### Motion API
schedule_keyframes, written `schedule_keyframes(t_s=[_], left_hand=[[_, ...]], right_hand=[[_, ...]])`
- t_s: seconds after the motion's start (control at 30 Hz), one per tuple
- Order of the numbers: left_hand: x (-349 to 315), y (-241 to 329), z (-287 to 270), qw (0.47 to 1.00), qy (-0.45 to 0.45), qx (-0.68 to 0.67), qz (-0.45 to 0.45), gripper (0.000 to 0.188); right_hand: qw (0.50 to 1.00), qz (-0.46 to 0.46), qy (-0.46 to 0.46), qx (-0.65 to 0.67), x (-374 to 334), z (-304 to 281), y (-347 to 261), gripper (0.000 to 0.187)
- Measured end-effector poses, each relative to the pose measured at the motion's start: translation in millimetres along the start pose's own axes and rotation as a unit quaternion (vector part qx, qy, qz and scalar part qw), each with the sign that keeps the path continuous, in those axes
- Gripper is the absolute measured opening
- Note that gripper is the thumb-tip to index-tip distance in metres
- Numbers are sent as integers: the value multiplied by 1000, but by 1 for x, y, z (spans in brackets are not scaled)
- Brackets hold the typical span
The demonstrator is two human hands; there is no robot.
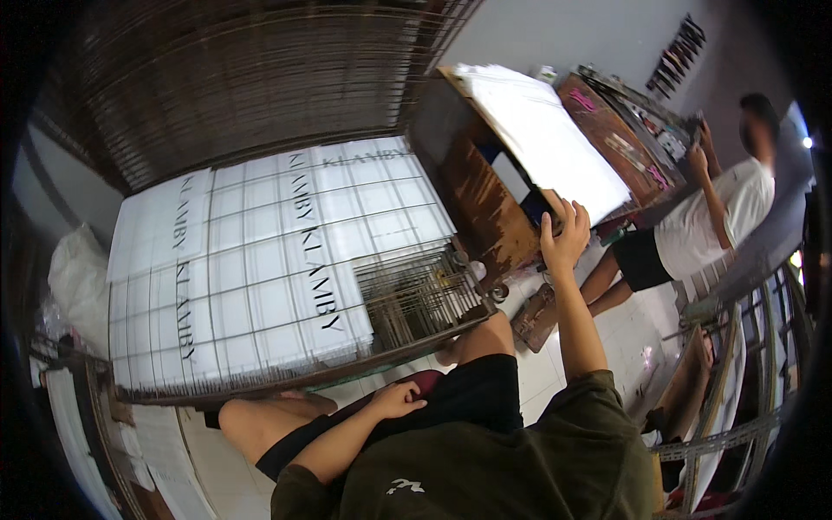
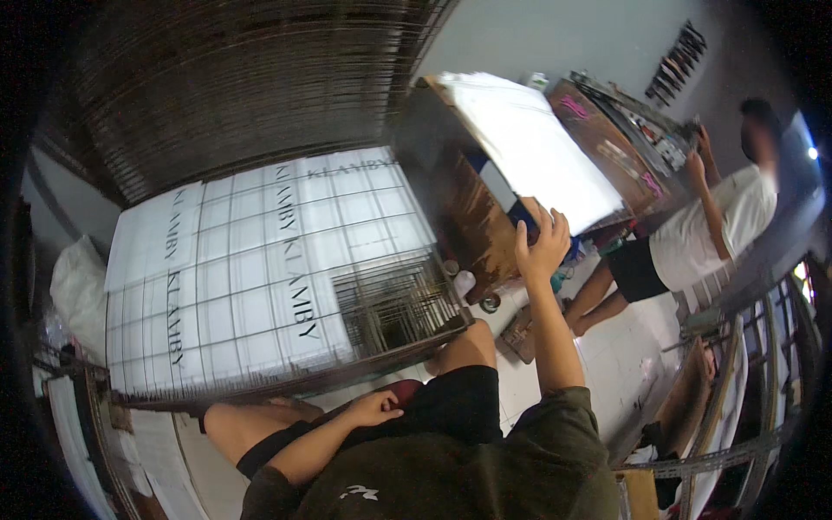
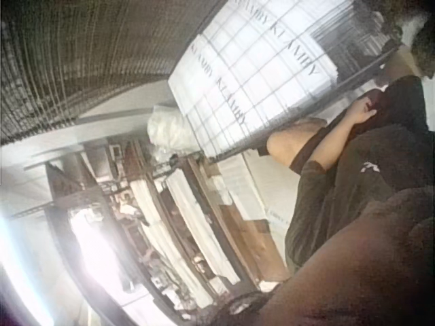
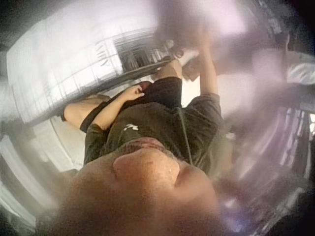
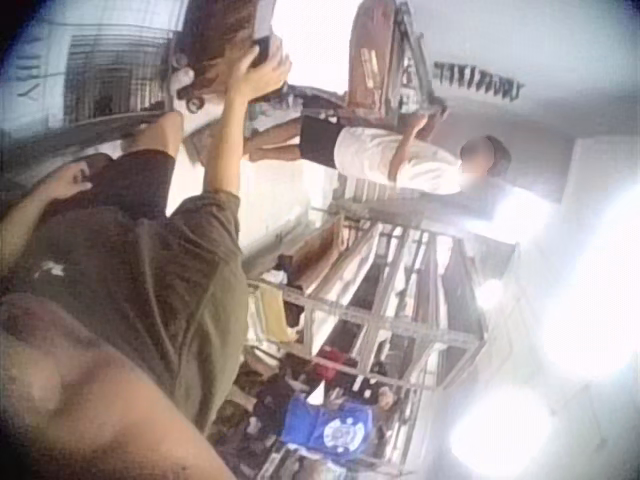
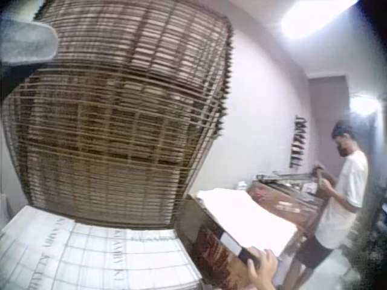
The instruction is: The person repeatedly picks up white sheets of paper from a table and places them into a wire mesh bin. The sheets are handled one at a time and stacked neatly inside the bin.
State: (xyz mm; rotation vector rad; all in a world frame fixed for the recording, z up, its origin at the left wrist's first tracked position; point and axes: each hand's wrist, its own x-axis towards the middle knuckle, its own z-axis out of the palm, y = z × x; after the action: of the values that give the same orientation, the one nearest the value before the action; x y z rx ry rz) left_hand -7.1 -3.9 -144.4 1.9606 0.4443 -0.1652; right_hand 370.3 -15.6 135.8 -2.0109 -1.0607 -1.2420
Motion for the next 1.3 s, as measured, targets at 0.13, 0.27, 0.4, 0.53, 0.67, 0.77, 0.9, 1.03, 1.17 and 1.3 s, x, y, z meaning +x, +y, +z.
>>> schedule_keyframes(t_s=[0.13, 0.27, 0.4, 0.53, 0.67, 0.77, 0.9, 1.03, 1.17, 1.3], left_hand=[[-5, 30, -7, 998, 18, 31, -57, 48], [-2, 17, 6, 994, 68, 11, -88, 42], [-2, 5, 9, 992, 78, -40, -95, 39], [-6, 20, 5, 981, 115, -127, -88, 31], [-11, 25, 0, 974, 146, -147, -88, 28], [-10, 15, 2, 965, 163, -182, -92, 27], [-8, 21, 0, 956, 181, -210, -99, 26], [-6, 21, -1, 956, 190, -201, -99, 26], [-12, 31, -4, 944, 203, -253, -63, 26], [2, 102, -36, 956, 178, -235, -13, 25]], right_hand=[[995, -1, -104, 8, -37, 8, 70, 59], [993, 31, -107, 26, -36, 10, 64, 63], [993, 42, -95, 60, -26, 2, 66, 60], [903, 272, -39, 330, 6, -4, 93, 57], [659, 556, 30, 505, 53, 12, 168, 72], [559, 596, 37, 576, 78, 14, 211, 89], [483, 609, 55, 627, 104, 12, 233, 102], [433, 609, 40, 664, 118, 18, 238, 84], [487, 554, 67, 671, 104, 43, 211, 31], [487, 535, 12, 691, 65, 32, 183, 26]])
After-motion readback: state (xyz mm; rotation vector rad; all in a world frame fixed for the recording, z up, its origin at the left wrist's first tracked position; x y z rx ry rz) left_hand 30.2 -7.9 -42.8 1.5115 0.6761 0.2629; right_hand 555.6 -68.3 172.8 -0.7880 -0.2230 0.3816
